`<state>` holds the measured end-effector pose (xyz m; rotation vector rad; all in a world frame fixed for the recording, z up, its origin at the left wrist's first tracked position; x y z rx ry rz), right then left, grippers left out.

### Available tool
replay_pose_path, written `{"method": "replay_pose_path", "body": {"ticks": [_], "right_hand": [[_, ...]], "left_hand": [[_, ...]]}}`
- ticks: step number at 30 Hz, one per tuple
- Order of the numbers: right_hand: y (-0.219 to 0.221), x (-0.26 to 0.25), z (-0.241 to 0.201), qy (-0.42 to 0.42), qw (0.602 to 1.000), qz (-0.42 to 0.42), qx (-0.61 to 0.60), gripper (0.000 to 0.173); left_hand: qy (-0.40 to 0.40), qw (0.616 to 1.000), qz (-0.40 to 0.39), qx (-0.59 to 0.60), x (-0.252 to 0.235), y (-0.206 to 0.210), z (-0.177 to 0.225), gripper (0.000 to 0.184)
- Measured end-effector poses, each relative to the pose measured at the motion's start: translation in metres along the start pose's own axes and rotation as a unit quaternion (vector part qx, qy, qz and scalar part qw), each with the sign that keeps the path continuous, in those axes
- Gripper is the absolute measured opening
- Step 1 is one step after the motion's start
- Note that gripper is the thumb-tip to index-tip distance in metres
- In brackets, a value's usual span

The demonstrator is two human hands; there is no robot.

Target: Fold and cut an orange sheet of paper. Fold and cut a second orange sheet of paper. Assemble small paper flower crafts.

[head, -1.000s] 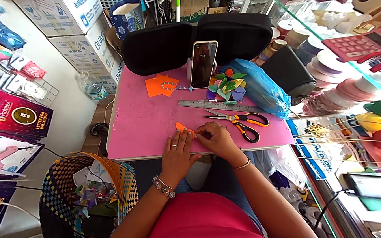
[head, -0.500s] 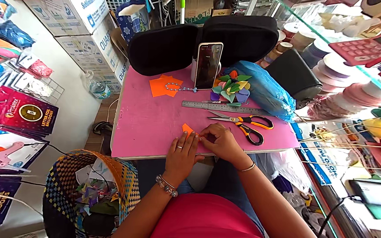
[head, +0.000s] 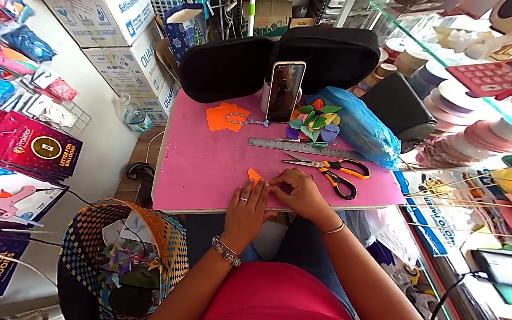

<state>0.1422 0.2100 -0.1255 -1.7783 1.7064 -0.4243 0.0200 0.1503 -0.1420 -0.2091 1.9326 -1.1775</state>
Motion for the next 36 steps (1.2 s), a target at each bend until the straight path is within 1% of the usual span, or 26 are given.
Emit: {"method": "replay_pose_path", "body": {"ticks": [31, 34, 36], "right_hand": [[0.001, 0.000, 0.001, 0.005, 1.000, -0.003, 0.003, 0.021], [-0.007, -0.006, 0.001, 0.004, 1.000, 0.002, -0.030, 0.025], [-0.007, -0.015, -0.007, -0.002, 1.000, -0.012, -0.003, 0.029]], "left_hand": [[-0.005, 1.000, 0.007, 0.007, 0.001, -0.001, -0.003, 0.070], [-0.007, 1.000, -0.001, 0.017, -0.001, -0.001, -0.003, 0.068], [-0.012, 1.000, -0.002, 0.021, -0.001, 0.000, -0.003, 0.067]]}}
Point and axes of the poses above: each hand's wrist, its own x-axis away from the middle knuckle, its own y-axis out of the palm, z = x × y, the point moved 10 cm from there along -x, towards the middle knuckle, and after that the axes turned 13 degrees about y, right-handed, at the moved point
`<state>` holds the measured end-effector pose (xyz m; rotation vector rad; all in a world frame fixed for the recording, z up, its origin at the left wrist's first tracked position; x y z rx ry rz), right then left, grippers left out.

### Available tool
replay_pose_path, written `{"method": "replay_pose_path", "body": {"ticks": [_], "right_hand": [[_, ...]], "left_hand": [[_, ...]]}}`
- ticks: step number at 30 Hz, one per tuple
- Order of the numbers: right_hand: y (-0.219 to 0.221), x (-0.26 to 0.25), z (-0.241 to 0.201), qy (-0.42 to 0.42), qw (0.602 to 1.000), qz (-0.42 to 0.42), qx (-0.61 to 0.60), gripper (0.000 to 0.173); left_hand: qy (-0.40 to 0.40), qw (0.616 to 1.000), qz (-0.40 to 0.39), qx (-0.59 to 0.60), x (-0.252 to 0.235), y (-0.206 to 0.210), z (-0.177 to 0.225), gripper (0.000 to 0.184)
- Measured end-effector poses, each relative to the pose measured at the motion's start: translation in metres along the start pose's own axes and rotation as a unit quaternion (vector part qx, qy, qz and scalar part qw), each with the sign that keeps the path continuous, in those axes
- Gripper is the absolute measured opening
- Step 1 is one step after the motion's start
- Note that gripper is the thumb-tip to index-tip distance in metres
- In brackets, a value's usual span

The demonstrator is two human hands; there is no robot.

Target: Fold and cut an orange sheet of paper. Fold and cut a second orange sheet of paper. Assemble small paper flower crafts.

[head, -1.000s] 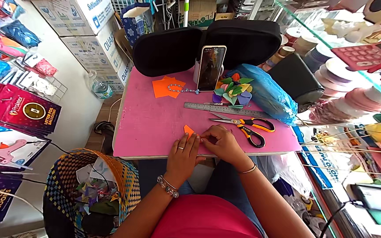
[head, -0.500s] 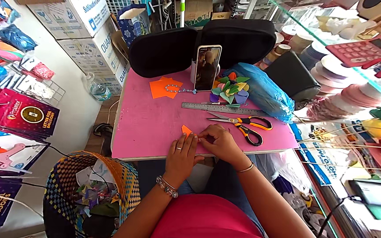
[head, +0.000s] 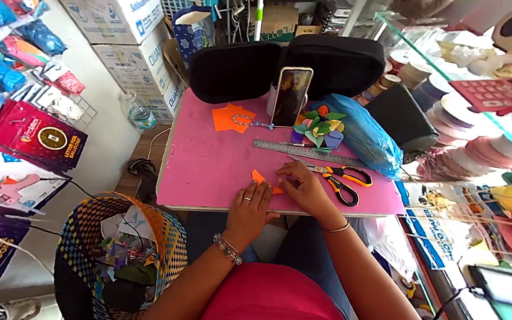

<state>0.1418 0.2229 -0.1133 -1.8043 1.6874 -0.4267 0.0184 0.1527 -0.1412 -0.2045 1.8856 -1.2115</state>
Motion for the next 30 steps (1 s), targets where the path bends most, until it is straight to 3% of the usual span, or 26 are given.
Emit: {"method": "replay_pose_path", "body": {"ticks": [5, 10, 21, 26, 30], "right_hand": [[0.033, -0.013, -0.026, -0.042, 0.990, -0.082, 0.111, 0.037], [0.043, -0.016, -0.032, -0.042, 0.980, -0.084, 0.174, 0.038], [0.047, -0.016, -0.037, -0.024, 0.976, -0.085, 0.200, 0.041], [0.046, -0.019, -0.031, 0.015, 0.977, -0.131, 0.170, 0.040], [0.046, -0.023, -0.022, 0.028, 0.973, -0.177, 0.146, 0.043]], "left_hand": [[-0.013, 1.000, 0.020, 0.004, 0.001, 0.000, 0.000, 0.064], [-0.017, 0.999, 0.025, 0.015, 0.002, -0.002, -0.001, 0.060], [-0.021, 0.998, 0.044, 0.034, 0.004, -0.006, -0.001, 0.058], [-0.031, 0.996, 0.061, 0.055, 0.005, -0.009, -0.005, 0.060], [-0.018, 0.997, 0.027, 0.069, 0.003, -0.006, -0.005, 0.059]]}}
Point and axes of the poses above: each hand's wrist, its own x-axis away from the middle knuckle, its own y-axis out of the palm, z = x × y, the point moved 10 cm from there along -x, towards the middle knuckle, and after that the axes turned 13 degrees about y, right-handed, at the moved point
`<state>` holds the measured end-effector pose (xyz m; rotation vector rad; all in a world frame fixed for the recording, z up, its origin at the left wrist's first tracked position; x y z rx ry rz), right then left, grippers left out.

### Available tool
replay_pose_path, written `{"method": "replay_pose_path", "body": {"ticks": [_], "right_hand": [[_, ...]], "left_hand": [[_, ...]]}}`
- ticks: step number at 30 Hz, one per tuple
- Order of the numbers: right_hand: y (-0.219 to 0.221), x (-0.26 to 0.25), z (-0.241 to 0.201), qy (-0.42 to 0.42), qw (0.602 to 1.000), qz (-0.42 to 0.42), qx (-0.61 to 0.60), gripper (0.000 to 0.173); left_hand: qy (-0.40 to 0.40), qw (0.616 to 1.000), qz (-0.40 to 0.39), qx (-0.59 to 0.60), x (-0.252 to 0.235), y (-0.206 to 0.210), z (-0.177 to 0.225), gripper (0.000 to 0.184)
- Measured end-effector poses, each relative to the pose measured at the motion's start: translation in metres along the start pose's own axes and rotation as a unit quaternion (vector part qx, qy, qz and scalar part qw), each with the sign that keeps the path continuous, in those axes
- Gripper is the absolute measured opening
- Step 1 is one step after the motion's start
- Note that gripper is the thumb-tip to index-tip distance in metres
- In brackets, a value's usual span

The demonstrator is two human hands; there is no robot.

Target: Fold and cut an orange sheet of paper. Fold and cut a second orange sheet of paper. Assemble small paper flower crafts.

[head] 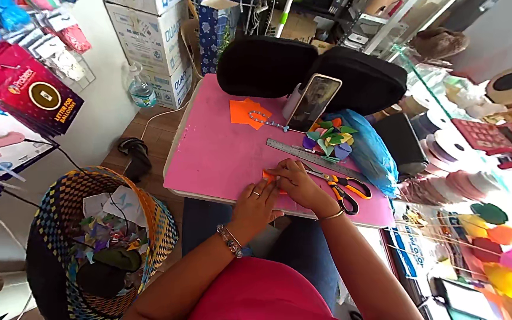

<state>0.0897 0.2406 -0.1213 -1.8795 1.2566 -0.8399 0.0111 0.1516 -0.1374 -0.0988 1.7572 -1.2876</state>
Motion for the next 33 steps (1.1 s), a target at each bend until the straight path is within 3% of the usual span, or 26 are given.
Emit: {"method": "replay_pose_path", "body": {"ticks": [6, 9, 12, 18, 24, 33], "right_hand": [[-0.002, -0.001, 0.006, 0.007, 0.999, -0.017, -0.039, 0.041], [-0.024, 0.020, 0.016, -0.017, 0.990, 0.117, -0.080, 0.042], [-0.023, 0.064, 0.011, -0.028, 0.974, 0.222, -0.027, 0.041], [0.029, 0.104, -0.004, -0.079, 0.950, 0.281, 0.112, 0.054], [0.021, 0.114, 0.007, -0.036, 0.923, 0.353, 0.150, 0.049], [0.021, 0.115, 0.009, -0.003, 0.910, 0.383, 0.157, 0.041]], "left_hand": [[0.030, 0.999, -0.039, -0.008, 0.003, 0.008, 0.003, 0.057], [0.039, 0.998, -0.049, -0.009, 0.002, 0.009, 0.003, 0.057], [0.035, 0.998, -0.054, -0.002, 0.003, 0.008, 0.002, 0.058], [0.033, 0.997, -0.069, 0.005, -0.001, 0.006, 0.001, 0.057], [0.035, 0.996, -0.073, -0.025, 0.000, 0.006, 0.000, 0.063], [0.090, 0.990, -0.105, -0.020, 0.005, 0.002, -0.009, 0.059]]}}
Point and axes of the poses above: each hand's wrist, its own x-axis away from the middle knuckle, its own y-axis out of the palm, z = x × y, the point moved 10 cm from there along -x, towards the middle knuckle, and after that the axes turned 13 degrees about y, right-handed, at the moved point
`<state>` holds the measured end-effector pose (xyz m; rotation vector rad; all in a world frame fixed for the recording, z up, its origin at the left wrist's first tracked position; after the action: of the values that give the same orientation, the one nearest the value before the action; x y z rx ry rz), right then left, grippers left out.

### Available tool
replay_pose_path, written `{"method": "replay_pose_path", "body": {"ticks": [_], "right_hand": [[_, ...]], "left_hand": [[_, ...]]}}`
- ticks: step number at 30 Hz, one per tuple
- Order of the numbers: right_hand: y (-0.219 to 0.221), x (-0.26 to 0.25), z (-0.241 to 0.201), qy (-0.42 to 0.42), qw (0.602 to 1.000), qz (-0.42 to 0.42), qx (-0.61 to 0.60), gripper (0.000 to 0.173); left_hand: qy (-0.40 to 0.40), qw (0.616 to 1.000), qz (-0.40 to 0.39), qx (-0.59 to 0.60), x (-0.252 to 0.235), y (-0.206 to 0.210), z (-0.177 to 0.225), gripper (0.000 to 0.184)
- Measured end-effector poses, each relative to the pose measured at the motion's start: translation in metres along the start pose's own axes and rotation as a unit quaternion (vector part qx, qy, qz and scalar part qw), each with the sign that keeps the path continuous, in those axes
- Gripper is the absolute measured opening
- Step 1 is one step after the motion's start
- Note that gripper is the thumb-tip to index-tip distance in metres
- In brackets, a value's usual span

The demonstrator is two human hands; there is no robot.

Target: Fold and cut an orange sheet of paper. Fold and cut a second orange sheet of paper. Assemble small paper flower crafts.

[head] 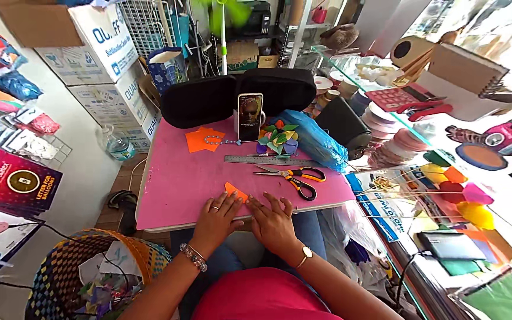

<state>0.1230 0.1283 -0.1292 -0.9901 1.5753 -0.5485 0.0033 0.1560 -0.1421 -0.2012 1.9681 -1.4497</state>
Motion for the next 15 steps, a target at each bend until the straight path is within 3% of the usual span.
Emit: {"method": "replay_pose_path", "body": {"ticks": [9, 15], "right_hand": [[-0.001, 0.000, -0.001, 0.007, 1.000, 0.002, 0.002, 0.041], [0.001, -0.001, -0.002, 0.001, 1.000, -0.012, -0.002, 0.041]], "left_hand": [[0.006, 0.999, 0.029, -0.026, 0.019, -0.010, -0.013, 0.056], [-0.044, 0.999, 0.006, 0.007, 0.030, -0.019, -0.023, 0.057]]}}
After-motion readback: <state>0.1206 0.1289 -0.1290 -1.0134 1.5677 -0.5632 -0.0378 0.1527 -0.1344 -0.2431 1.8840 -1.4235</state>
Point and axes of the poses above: each hand's wrist, its own x-axis away from the middle knuckle, its own y-axis out of the palm, z = x × y, the point moved 10 cm from there along -x, towards the middle knuckle, and after that the axes turned 13 degrees about y, right-handed, at the moved point
